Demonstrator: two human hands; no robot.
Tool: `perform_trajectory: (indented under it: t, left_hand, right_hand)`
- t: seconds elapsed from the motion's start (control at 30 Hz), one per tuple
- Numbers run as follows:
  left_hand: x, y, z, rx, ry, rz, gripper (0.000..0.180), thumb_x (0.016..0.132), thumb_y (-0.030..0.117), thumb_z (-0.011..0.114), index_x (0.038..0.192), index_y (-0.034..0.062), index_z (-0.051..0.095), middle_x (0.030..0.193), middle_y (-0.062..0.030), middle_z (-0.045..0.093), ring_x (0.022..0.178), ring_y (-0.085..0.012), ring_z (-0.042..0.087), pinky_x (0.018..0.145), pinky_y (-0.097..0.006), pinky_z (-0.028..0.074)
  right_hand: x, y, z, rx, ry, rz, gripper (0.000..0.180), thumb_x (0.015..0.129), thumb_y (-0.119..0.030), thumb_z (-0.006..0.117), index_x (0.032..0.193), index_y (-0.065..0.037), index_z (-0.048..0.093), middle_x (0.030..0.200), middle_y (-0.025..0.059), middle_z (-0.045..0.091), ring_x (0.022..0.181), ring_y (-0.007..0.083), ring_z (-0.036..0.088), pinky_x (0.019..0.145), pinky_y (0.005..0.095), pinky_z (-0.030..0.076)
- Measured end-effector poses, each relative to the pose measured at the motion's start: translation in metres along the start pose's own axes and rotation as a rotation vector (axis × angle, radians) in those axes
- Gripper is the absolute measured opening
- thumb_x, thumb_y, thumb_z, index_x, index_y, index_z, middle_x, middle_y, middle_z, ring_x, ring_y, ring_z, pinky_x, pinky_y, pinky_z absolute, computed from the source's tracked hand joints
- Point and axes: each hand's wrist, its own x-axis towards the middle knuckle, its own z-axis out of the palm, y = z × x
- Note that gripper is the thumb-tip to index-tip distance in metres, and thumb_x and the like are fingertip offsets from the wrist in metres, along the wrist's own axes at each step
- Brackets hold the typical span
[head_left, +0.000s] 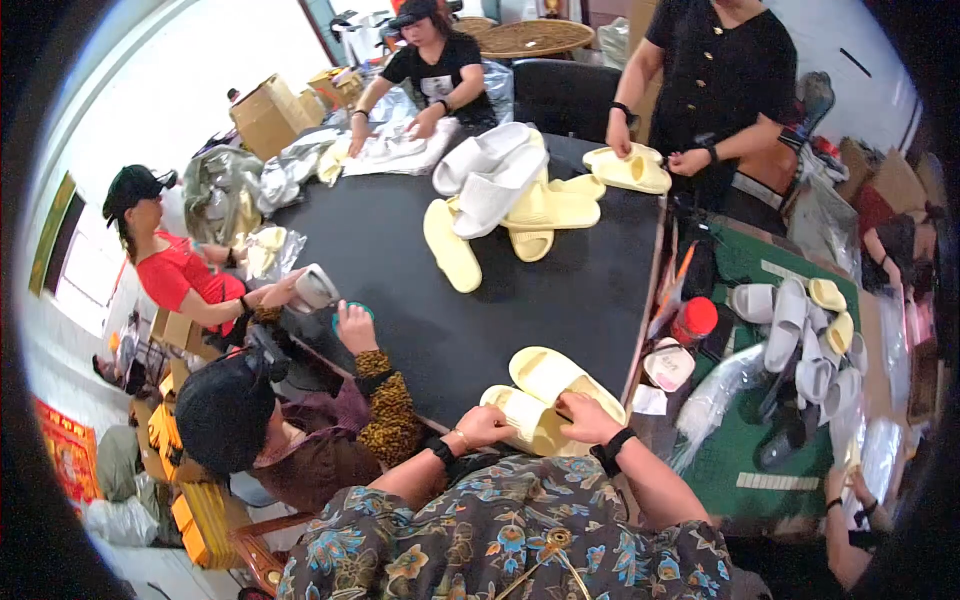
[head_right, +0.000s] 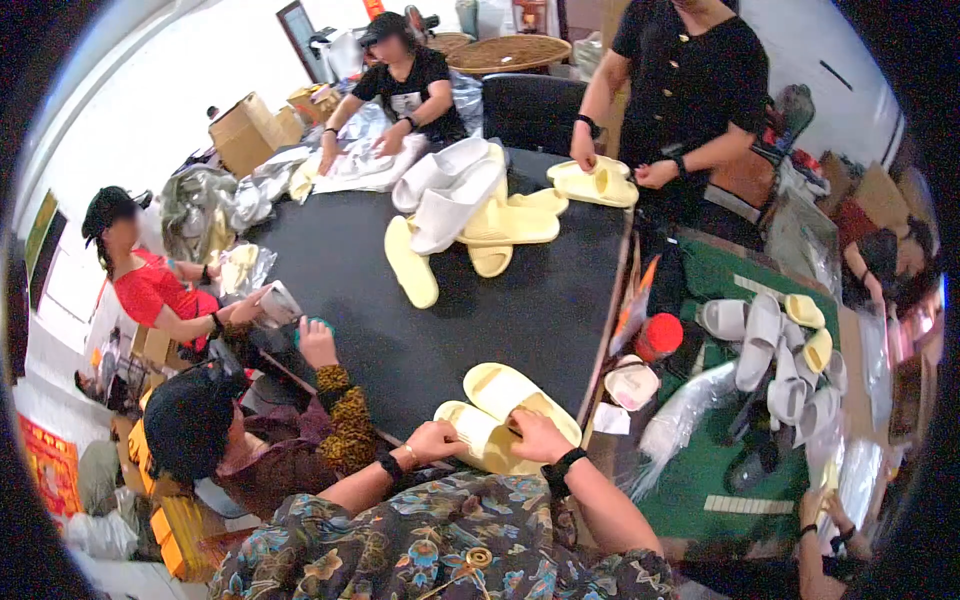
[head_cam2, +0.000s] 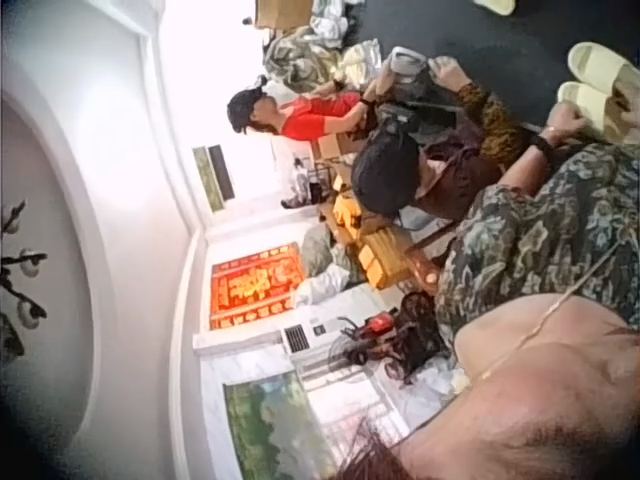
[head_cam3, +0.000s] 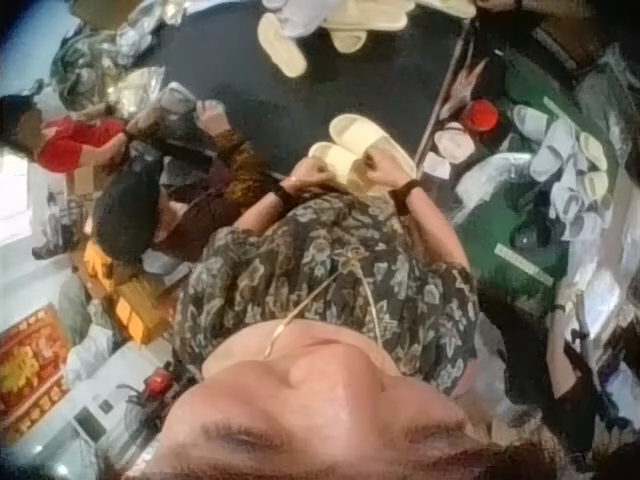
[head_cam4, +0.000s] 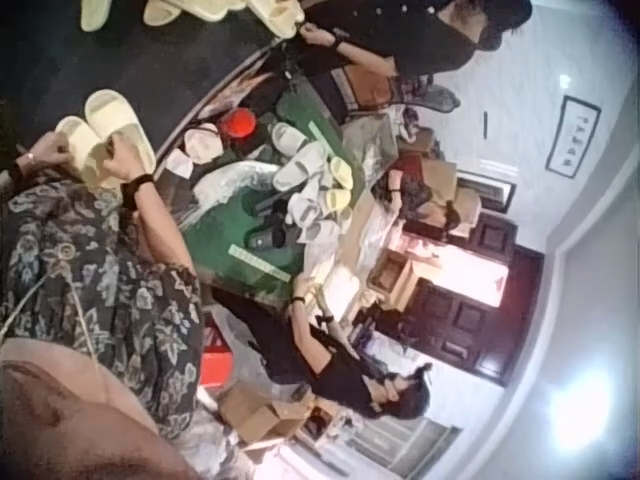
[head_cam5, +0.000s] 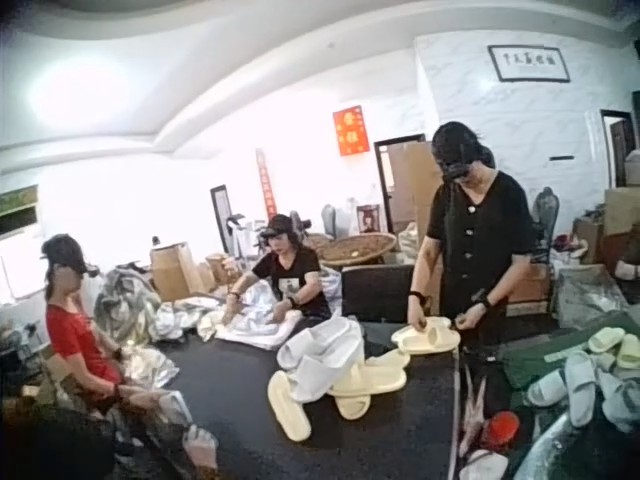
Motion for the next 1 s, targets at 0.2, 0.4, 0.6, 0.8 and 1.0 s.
perform_trajectory:
  t: [0.2, 0.4, 0.6, 0.8, 1.0]
  left_hand:
    - [0.014, 0.01, -0.019, 0.248, -0.185, -0.005, 0.032, 0.073, 0.038, 0.065, 0.073, 0.0061, 0.067, 0.072, -0.015, 0.064, 0.069, -0.0329, 0.062, 0.064, -0.041, 0.05]
    - [0.029, 0.013, -0.027, -0.053, 0.1, 0.024, 0.016, 0.075, 0.017, 0.069, 0.08, 0.0026, 0.067, 0.082, -0.0136, 0.065, 0.073, -0.0281, 0.063, 0.064, -0.036, 0.05]
    - [0.034, 0.0, -0.021, 0.026, 0.144, -0.002, 0.02, 0.076, 0.018, 0.068, 0.088, 0.0022, 0.066, 0.084, -0.0142, 0.064, 0.074, -0.0261, 0.063, 0.066, -0.036, 0.05]
    - [0.037, -0.02, 0.002, -0.033, 0.011, -0.041, 0.023, 0.077, 0.018, 0.067, 0.093, 0.0008, 0.064, 0.087, -0.0148, 0.063, 0.075, -0.0266, 0.063, 0.069, -0.035, 0.051]
    - [0.027, -0.03, 0.019, 0.364, 0.393, 0.11, 0.033, 0.076, 0.017, 0.067, 0.104, 0.0025, 0.058, 0.117, -0.0167, 0.052, 0.109, -0.0341, 0.048, 0.092, -0.044, 0.039]
  right_hand:
    - [0.008, -0.003, 0.036, -0.268, 0.195, 0.039, 0.017, 0.071, -0.013, 0.051, 0.078, -0.003, 0.062, 0.08, 0.0148, 0.059, 0.077, 0.0327, 0.058, 0.069, 0.0429, 0.048]
    - [-0.036, 0.006, 0.016, -0.19, 0.376, 0.221, 0.013, 0.073, -0.015, 0.052, 0.075, -0.005, 0.059, 0.079, 0.0125, 0.057, 0.076, 0.0314, 0.059, 0.066, 0.0426, 0.048]
    - [-0.145, 0.05, -0.078, -0.205, 0.691, 0.718, 0.016, 0.07, -0.015, 0.053, 0.079, -0.007, 0.063, 0.088, 0.0162, 0.061, 0.081, 0.0349, 0.058, 0.072, 0.0441, 0.046]
    - [-0.249, 0.099, -0.236, -0.48, 1.356, 0.913, 0.028, 0.081, -0.01, 0.056, 0.106, 0.003, 0.055, 0.091, 0.0203, 0.057, 0.082, 0.0346, 0.058, 0.073, 0.0415, 0.048]
    - [-0.167, 0.017, -0.241, 0.215, 1.205, 0.409, 0.024, 0.082, -0.013, 0.062, 0.102, -0.001, 0.064, 0.09, 0.0074, 0.065, 0.08, 0.0132, 0.06, 0.072, 0.0268, 0.049]
